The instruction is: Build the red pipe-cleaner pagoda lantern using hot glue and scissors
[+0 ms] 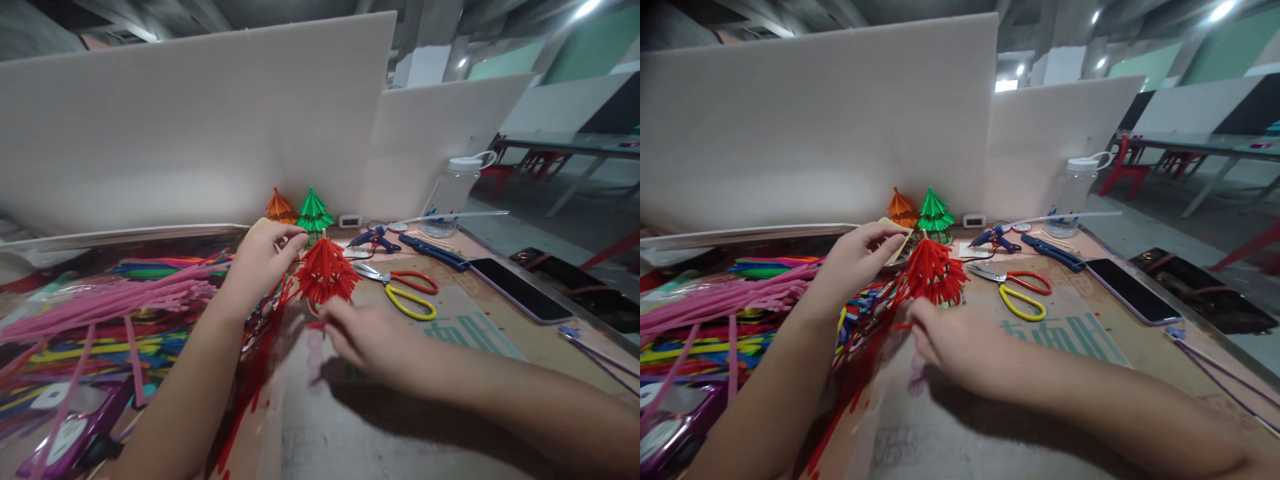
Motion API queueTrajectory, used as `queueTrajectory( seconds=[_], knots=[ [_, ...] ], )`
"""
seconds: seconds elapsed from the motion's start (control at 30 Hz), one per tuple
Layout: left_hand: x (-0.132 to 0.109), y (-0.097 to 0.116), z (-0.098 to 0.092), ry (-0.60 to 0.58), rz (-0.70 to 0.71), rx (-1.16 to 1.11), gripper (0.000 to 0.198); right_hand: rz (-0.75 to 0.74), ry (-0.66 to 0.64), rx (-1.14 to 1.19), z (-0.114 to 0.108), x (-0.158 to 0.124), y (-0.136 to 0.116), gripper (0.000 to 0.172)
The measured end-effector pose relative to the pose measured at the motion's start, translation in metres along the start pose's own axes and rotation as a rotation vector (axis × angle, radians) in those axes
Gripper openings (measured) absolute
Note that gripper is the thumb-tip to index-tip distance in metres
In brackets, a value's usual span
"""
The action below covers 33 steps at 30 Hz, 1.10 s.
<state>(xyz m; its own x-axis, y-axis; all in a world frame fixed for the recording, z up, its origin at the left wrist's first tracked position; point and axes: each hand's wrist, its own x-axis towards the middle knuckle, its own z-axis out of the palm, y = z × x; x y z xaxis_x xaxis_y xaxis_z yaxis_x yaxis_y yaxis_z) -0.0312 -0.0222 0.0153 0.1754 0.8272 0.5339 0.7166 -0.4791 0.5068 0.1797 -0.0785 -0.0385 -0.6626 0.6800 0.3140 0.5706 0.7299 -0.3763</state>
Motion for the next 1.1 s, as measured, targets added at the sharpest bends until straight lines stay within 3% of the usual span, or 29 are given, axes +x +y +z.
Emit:
queueTrajectory(
  seconds=[0.1,0.2,0.3,0.4,0.57,0.77,0.97,1.1],
  knots=[
    [0.001,0.006,0.014,0.072,0.069,-0.053,0.032,0.066,0.196,0.313,-0.027,0.002,0.018,0.014],
    [-0.003,0.015,0.016,0.16,0.082,-0.038,0.028,0.091,0.273,0.679,-0.031,0.011,0.037,0.021],
    [-0.01,0.026,0.014,0.078,0.082,-0.069,0.023,0.193,0.229,0.937,-0.025,0.016,0.046,0.015],
    [-0.015,0.036,0.015,-0.03,0.117,-0.112,0.017,0.288,0.209,1.038,-0.02,0.016,0.045,0.009],
    [-0.015,0.04,0.023,-0.063,0.165,-0.126,0.013,0.324,0.173,1.065,-0.018,0.015,0.038,0.018],
    [-0.014,0.036,0.022,-0.115,0.135,-0.121,0.016,0.277,0.195,0.921,-0.014,0.015,0.04,0.019],
    [-0.012,0.033,0.023,-0.062,0.152,-0.083,0.015,0.229,0.252,0.689,-0.01,0.014,0.046,0.021],
    [-0.006,0.019,0.027,0.085,0.12,-0.017,0.017,0.247,0.253,0.524,-0.008,0.015,0.048,0.024]
  ],
)
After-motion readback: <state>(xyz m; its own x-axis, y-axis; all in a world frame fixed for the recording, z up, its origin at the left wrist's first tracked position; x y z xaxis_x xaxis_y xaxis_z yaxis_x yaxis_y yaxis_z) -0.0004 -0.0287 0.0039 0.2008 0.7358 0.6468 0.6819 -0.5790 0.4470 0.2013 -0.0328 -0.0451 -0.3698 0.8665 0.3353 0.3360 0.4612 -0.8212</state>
